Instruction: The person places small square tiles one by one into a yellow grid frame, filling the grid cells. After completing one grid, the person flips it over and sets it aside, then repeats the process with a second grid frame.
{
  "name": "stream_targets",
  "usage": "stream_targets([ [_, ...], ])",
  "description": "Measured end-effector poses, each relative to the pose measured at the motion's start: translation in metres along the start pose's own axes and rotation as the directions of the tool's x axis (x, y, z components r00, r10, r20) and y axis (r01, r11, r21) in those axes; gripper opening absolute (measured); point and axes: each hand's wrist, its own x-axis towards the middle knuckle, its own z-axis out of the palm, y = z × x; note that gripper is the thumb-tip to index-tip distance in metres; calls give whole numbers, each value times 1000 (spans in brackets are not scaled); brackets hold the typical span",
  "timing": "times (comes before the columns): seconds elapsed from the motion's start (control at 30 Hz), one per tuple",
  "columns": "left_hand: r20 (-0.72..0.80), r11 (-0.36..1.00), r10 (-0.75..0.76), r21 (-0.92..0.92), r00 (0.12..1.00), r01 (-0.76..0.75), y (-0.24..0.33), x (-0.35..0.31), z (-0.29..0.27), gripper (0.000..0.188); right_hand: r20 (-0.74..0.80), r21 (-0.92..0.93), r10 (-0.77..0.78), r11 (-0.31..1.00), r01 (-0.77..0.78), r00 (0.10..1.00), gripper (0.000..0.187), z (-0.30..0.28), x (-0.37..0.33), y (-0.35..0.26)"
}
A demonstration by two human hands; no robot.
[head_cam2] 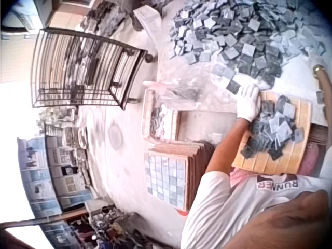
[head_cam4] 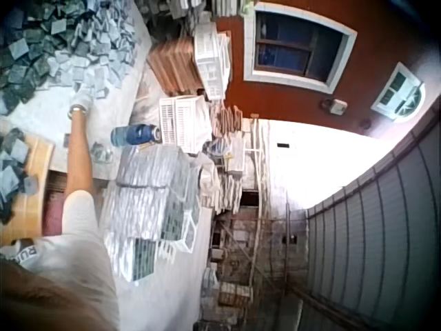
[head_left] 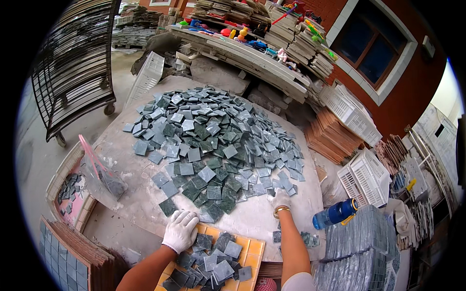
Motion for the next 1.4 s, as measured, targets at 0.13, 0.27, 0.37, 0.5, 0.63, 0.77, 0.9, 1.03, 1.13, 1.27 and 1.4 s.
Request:
stream_targets([
  [0.13, 8, 1000, 4, 4, 1000, -4, 1, 1, -3, 30, -16, -78, -27, 997, 25, 1000, 47, 17, 12, -4],
  [0.27, 9, 1000, -18, 14, 1000, 18, -1, -3, -5, 30, 9, 114, 111, 987, -111, 994, 55, 4, 4, -18],
  [0.37, 14, 1000, -15, 12, 1000, 14, -1, -3, -4, 30, -29, 231, 133, 965, -123, 991, 60, -9, -1, -26],
  [0.5, 26, 1000, -1, 13, 1000, 1, 1, 0, -2, 31, -3, 287, 50, 957, -47, 999, 60, -7, 3, -48],
  [0.63, 47, 1000, -4, 31, 999, 3, 1, 1, -3, 30, 257, 112, 192, 968, -226, 947, 66, -11, 23, -67],
  [0.77, 20, 1000, 2, 24, 1000, -3, 1, 0, -4, 26, 268, 176, 229, 943, -281, 936, 65, -18, 17, -70],
  [0.9, 29, 1000, 0, 4, 1000, 0, 0, 0, -1, 28, 265, 504, 158, 819, -276, 951, 60, -13, 19, -43],
  [1.03, 8, 1000, 1, 22, 1000, -1, -2, -2, -2, 28, 255, 348, -77, 937, -17, 964, 67, -23, 5, -73],
  [1.13, 13, 1000, 12, 14, 1000, -12, -2, -1, 0, 28, 300, 308, 0, 946, -97, 954, 71, -17, -2, -99],
  [1.27, -2, 1000, 13, 19, 1000, -13, -1, -2, 0, 28, 108, 385, 75, 916, -111, 991, 77, -13, -13, -103],
  [1.4, -1, 1000, 1, 16, 1000, -1, 0, -1, -4, 27, 8, 527, -48, 849, 37, 999, 73, -2, -8, -95],
])
